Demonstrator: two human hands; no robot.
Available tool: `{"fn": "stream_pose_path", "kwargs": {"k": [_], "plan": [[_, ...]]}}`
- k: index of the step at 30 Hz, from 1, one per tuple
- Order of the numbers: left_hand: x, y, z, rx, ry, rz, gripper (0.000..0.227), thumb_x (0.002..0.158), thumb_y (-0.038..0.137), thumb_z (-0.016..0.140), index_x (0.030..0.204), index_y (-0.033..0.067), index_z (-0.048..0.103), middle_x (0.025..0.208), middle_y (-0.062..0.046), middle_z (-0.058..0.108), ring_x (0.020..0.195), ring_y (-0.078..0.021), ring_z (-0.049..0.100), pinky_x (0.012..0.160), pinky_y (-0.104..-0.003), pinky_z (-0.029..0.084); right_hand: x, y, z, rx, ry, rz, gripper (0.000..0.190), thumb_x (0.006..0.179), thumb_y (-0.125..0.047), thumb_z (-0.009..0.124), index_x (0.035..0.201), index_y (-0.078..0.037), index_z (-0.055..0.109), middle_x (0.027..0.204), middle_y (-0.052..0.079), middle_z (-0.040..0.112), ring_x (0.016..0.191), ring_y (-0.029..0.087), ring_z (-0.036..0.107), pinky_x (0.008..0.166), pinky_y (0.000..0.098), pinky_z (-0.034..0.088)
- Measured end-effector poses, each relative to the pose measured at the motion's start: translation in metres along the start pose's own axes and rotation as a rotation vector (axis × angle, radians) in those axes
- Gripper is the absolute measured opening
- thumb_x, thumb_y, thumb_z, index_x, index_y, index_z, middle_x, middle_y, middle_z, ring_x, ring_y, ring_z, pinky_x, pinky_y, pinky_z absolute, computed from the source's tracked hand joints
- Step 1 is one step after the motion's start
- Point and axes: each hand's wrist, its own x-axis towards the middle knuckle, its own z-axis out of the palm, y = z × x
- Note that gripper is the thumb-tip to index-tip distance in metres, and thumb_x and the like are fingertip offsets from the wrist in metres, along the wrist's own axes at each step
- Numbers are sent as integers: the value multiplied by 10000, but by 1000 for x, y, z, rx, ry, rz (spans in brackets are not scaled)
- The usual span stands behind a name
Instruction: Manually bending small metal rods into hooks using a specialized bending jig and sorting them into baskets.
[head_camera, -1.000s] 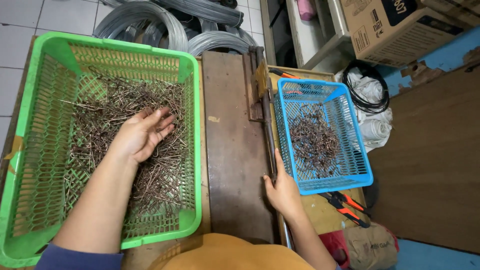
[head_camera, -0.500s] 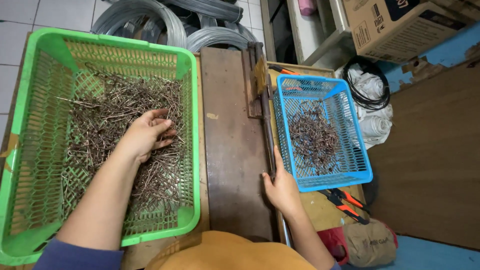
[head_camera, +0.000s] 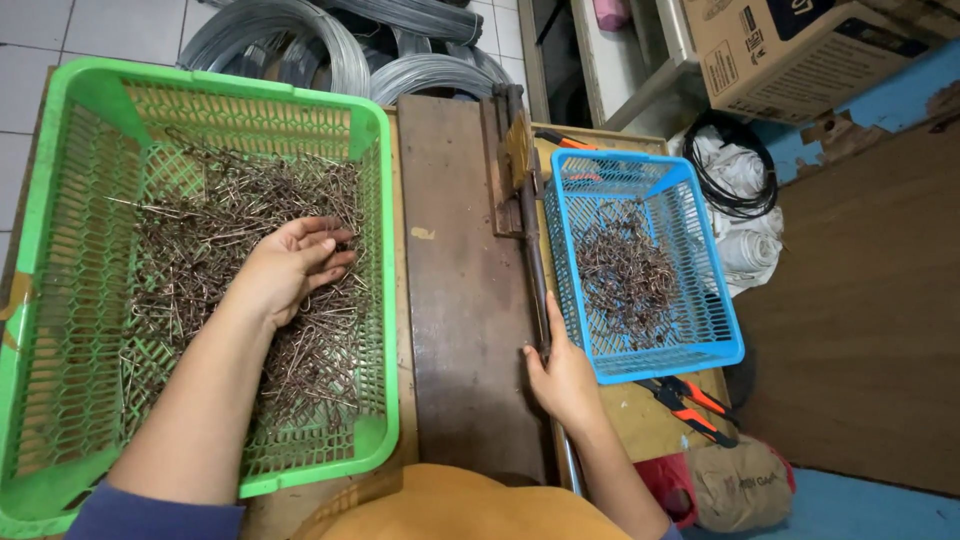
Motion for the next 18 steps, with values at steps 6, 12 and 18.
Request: {"fn": "stream_pose_path", "kwargs": {"k": [6, 12, 18], "plan": [[-8, 7, 5, -10, 18, 56, 555, 934, 9, 775, 1462, 74, 617, 1266, -78, 741, 1065, -258, 782, 940, -381, 650, 0, 2, 1, 14, 0, 3, 921, 984, -203, 667, 1766, -292, 188, 1243, 383, 727, 1188, 552, 707, 956, 614, 592], [-14, 12, 7, -2, 49, 77, 486, 986, -9, 725, 1461, -9, 627, 1172, -111, 684, 1065, -304, 775, 960, -438, 651, -2, -1, -2, 13, -10, 1, 911, 996, -208, 655, 1768, -280, 177, 1226, 383, 730, 1176, 549, 715, 953, 612, 595], [3, -1, -6, 119, 69, 71, 413, 1051, 152, 722, 1447, 55, 655, 1184, -110, 761, 945, -204, 794, 802, -313, 674, 0, -1, -1, 27, -10, -1, 909, 1001, -217, 651, 1767, -291, 167, 1241, 387, 723, 1172, 546, 717, 959, 625, 592]]}}
